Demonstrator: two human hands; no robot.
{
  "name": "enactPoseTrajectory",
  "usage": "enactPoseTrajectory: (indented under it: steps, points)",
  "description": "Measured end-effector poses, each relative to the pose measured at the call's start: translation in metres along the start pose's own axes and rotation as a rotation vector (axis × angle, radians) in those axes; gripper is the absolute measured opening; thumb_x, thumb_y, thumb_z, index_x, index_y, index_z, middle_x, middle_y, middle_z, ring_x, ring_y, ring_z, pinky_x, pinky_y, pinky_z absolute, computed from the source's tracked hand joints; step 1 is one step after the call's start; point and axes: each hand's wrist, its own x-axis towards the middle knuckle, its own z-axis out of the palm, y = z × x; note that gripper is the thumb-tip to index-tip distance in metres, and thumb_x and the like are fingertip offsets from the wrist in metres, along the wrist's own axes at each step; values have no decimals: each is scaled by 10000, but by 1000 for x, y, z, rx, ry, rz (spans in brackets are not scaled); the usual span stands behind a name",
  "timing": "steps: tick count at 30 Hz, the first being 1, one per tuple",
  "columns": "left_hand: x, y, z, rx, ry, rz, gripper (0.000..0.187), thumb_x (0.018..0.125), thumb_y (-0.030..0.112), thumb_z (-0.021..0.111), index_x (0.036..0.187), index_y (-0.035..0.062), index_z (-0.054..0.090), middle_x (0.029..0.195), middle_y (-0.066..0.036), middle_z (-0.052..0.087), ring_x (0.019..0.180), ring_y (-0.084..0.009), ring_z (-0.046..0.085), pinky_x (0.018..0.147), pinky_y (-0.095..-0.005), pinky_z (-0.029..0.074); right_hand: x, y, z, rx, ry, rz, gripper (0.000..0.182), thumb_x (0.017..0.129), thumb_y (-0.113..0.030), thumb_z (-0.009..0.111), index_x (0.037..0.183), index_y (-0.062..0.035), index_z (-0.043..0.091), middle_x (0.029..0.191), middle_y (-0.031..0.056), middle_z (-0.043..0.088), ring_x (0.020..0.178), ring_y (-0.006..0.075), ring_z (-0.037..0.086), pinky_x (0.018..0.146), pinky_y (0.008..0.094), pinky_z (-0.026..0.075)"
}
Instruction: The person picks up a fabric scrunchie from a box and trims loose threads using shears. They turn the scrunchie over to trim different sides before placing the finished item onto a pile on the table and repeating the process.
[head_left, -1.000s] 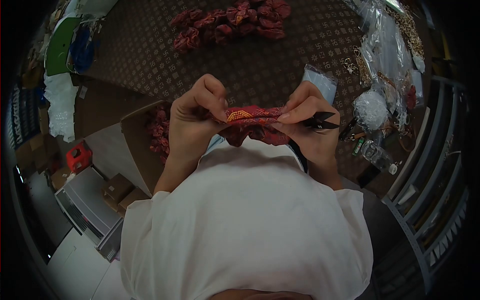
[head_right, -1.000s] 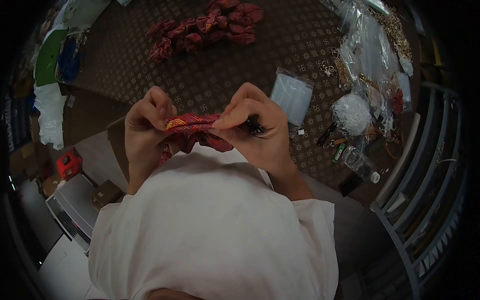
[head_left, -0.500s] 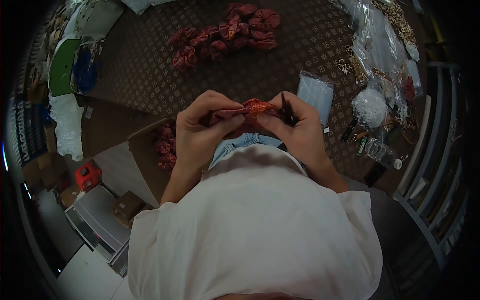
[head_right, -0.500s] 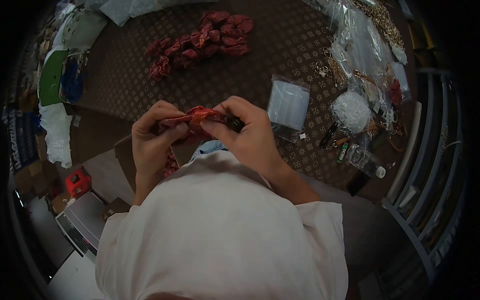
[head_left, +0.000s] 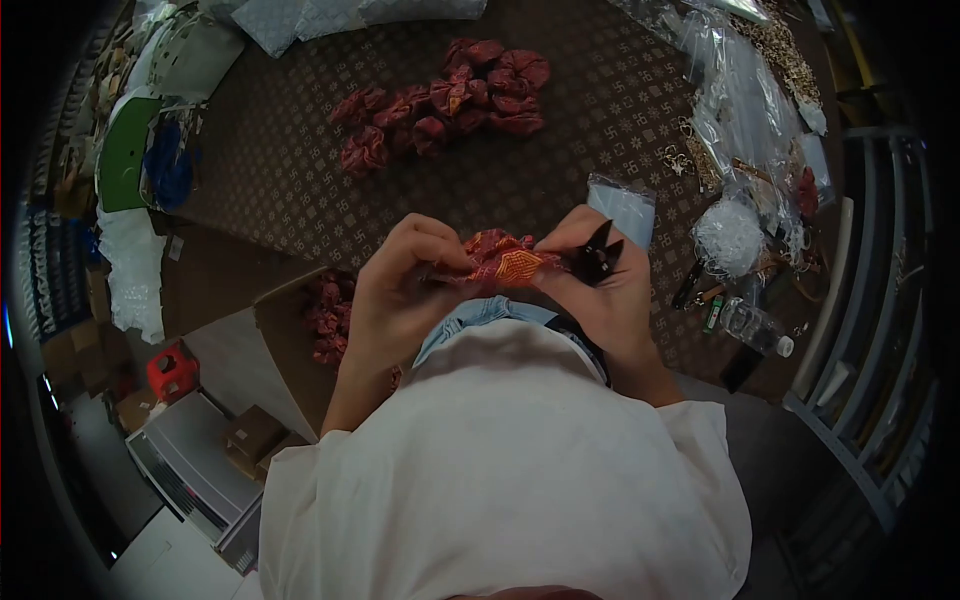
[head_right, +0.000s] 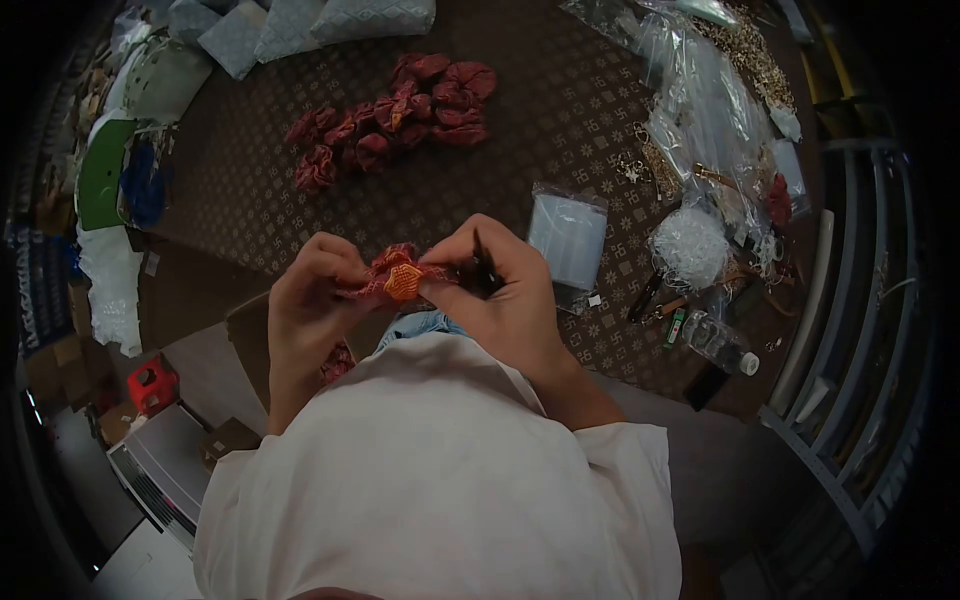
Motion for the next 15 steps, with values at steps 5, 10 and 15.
enactPoseTrajectory:
  steps: [5,10,15]
  points:
    - [9,2,16,362,-13,74,263,675,-67,670,913,10,589,859,-59,566,769,-120,581,672,-235,491,11,-7,7,-224,-201,142,227,672,-23,700,871,-3,593,784,25,532,700,70,521,590,209,418]
    - [10,6,4,-71,44,-306,218,718,-22,656,924,5,591,773,-29,600,700,-105,582,622,-226,481,13,-9,4,-205,-154,234,254,673,-46,706,897,-15,590,788,24,557,707,79,531,596,213,426]
    - [5,3,1,-448,42,-470,163,765,4,625,924,26,598,780,-35,609,717,-106,589,661,-212,483,5,17,-10,83,-235,248,309,704,-127,729,962,-56,575,926,53,579,771,80,551,653,199,444]
